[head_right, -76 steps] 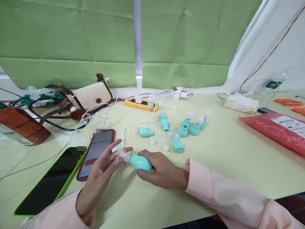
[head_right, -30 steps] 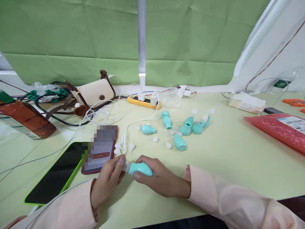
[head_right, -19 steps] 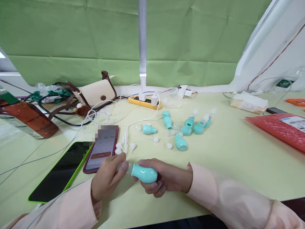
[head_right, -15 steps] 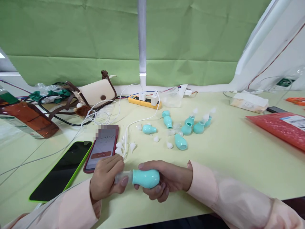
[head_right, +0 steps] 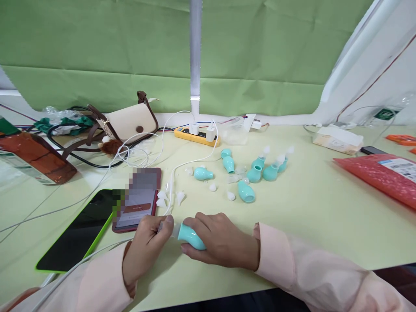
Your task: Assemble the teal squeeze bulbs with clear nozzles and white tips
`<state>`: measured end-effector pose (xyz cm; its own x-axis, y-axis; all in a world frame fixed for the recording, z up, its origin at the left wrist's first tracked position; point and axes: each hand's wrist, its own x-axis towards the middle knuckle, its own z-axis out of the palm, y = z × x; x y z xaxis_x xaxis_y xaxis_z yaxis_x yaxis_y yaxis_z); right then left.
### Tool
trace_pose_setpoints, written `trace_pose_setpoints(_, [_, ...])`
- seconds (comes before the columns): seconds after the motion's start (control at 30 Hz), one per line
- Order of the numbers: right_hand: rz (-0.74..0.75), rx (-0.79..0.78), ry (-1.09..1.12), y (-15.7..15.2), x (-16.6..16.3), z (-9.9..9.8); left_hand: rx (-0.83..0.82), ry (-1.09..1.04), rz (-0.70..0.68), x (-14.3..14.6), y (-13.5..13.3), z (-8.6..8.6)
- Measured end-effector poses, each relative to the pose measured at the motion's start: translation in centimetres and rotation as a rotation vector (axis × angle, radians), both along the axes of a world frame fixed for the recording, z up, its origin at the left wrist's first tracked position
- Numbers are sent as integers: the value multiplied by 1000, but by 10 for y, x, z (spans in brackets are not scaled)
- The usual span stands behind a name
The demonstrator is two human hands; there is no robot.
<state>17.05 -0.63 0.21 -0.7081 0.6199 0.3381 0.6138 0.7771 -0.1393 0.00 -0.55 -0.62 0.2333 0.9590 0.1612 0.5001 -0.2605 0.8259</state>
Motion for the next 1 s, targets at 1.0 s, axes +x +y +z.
trace_pose_setpoints(1.0, [-86,-588,377,-1,-3,-1,-108,-416,-110,-1,-2,3])
